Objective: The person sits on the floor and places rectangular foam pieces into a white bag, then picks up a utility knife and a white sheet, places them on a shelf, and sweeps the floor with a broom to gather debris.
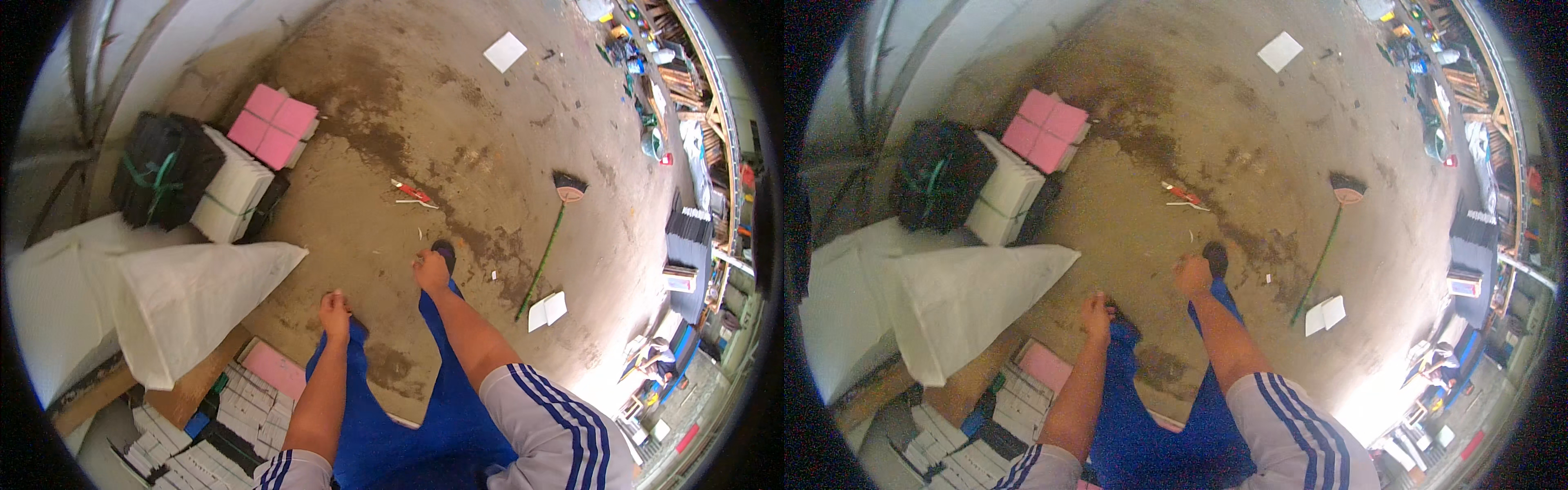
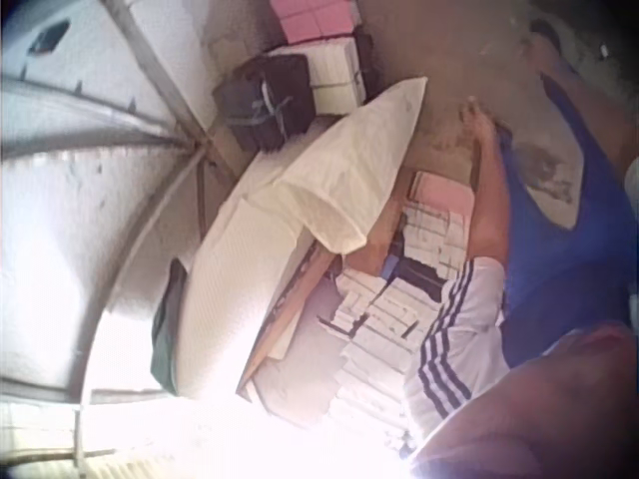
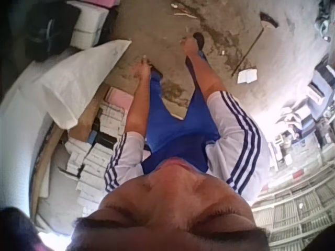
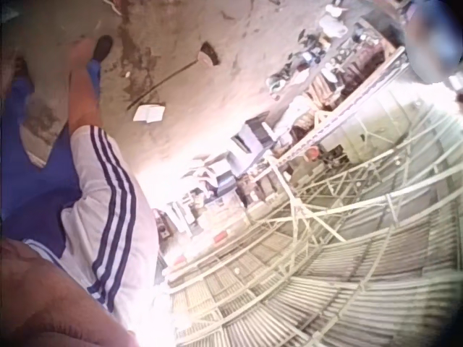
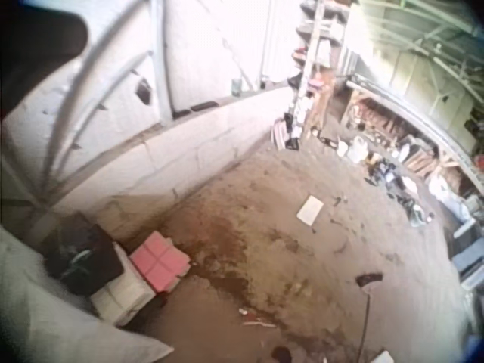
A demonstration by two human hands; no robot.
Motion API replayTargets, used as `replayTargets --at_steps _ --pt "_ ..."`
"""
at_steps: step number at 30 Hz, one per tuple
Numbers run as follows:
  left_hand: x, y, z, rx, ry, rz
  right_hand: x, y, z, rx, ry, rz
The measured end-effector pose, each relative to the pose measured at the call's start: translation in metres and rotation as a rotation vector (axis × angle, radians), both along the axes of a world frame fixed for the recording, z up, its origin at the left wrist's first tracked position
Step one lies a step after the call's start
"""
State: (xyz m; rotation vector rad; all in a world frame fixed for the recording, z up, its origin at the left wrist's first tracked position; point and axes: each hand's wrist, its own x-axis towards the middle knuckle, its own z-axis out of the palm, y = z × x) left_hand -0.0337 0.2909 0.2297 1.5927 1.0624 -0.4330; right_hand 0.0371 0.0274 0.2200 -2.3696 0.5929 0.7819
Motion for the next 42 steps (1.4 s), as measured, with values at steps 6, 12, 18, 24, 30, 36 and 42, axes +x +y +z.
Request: replayTargets --at_steps 6,12,18,24,30,36,42 --pt "0.093 -0.104 -0.161 0.21 -0.07 -0.845 0.028 -0.087 -0.185 -0.097 -0.02 -0.102" --pt "0.19 -0.163 -0.299 0.613 -0.499 -1.441 0.062 -0.101 -0.334 -0.099 -0.174 -0.13" --pt "0.225 -0.211 -0.377 0.854 -0.855 -1.71 0.057 -0.099 -0.391 -0.161 -0.211 -0.084" --pt "0.227 -0.2 -0.396 0.863 -0.516 -1.838 0.036 -0.099 -0.383 -0.186 -0.126 -0.037" --pt "0.214 -0.178 -0.377 0.838 -0.308 -1.737 0.05 -0.101 -0.371 -0.122 -0.112 0.056" --pt "0.152 -0.112 -0.326 0.395 -0.168 -1.052 0.043 -0.09 -0.359 -0.025 -0.102 -0.007" --pt "0.058 -0.028 -0.206 0.152 -0.236 -0.315 -0.004 -0.007 -0.269 0.027 -0.239 0.0"
